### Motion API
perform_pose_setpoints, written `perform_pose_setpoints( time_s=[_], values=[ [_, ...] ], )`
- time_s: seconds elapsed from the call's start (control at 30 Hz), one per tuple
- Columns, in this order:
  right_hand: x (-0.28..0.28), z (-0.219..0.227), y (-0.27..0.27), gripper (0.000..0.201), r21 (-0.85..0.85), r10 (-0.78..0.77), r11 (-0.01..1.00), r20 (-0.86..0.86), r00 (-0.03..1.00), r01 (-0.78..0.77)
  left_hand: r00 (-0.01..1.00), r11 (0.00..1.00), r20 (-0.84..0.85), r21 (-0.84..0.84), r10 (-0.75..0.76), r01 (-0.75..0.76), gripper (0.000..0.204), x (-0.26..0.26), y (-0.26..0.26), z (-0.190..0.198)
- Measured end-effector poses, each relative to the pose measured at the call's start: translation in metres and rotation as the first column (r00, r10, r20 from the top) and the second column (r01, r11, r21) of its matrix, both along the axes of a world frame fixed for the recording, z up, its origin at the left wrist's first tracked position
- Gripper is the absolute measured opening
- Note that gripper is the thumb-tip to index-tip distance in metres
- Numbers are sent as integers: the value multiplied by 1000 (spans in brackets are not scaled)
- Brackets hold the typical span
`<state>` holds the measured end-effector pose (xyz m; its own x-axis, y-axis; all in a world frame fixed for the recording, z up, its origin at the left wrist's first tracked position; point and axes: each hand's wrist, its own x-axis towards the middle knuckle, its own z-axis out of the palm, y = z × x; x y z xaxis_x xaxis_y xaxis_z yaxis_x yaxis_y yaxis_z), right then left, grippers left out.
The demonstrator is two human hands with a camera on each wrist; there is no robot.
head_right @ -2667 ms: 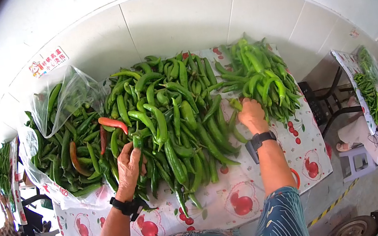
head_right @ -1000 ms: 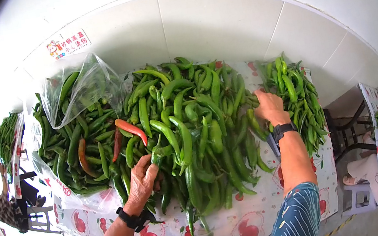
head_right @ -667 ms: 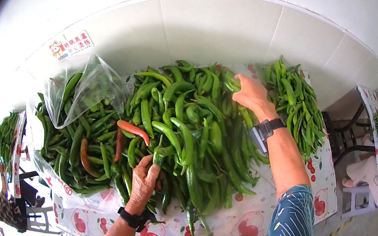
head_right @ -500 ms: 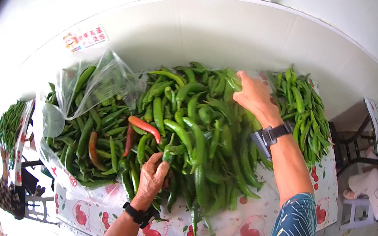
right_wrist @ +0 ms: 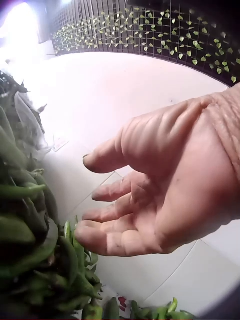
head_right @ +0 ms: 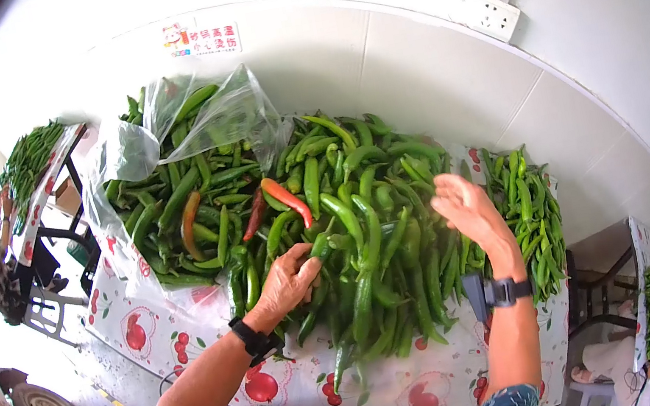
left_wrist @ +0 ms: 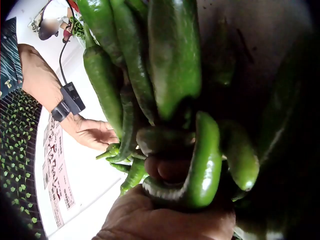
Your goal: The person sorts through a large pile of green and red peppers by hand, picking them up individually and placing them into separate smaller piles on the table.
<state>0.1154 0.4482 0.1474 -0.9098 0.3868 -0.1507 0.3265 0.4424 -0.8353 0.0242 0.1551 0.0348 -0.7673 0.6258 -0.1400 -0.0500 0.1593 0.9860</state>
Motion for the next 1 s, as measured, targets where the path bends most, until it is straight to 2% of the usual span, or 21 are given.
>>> perform_pose_setpoints(
  time_s=[0.13,0.2,0.27,0.43,0.53,0.57,0.63,0.73,0.8,0.87,0.9,0.97,1.0],
  values=[
    [46,6,-33,47,-46,88,995,-2,996,-88,1000,1000,2,7,7,-7,38,2,-1,3],
    [71,6,-56,45,-58,132,990,9,991,-131,999,1000,-49,9,4,-4,40,3,-2,1],
    [98,3,-78,47,-186,169,967,-26,985,-171,995,1000,-103,-10,2,-3,41,4,-4,4],
    [152,-21,-128,52,-381,151,913,-19,988,-146,993,993,-45,33,-108,109,39,-1,-10,7],
    [173,-51,-153,53,-370,150,921,47,988,-122,990,991,-44,9,-133,133,38,1,-21,16],
    [178,-58,-165,45,-438,112,895,50,992,-79,992,992,-32,19,-125,125,36,3,-28,24],
    [184,-75,-183,40,-412,56,911,54,997,-29,990,992,-62,0,-127,128,36,5,-45,35],
    [199,-111,-204,33,-343,-58,936,71,996,79,989,991,-73,21,-130,132,32,0,-76,27],
    [201,-117,-214,32,-301,-89,946,115,989,120,994,994,64,70,-89,84,27,-2,-103,33],
    [208,-134,-219,30,-285,-113,948,114,987,142,995,996,74,74,-64,58,28,-4,-133,31],
    [210,-140,-222,28,-261,-124,953,121,985,153,997,997,49,-23,-67,68,31,-1,-147,38],
    [208,-137,-231,26,-179,-172,964,143,975,196,996,992,48,-105,-71,75,31,3,-172,38],
    [209,-140,-233,26,-109,-178,976,97,979,188,996,986,47,-145,-71,77,32,6,-184,36]
  ],
)
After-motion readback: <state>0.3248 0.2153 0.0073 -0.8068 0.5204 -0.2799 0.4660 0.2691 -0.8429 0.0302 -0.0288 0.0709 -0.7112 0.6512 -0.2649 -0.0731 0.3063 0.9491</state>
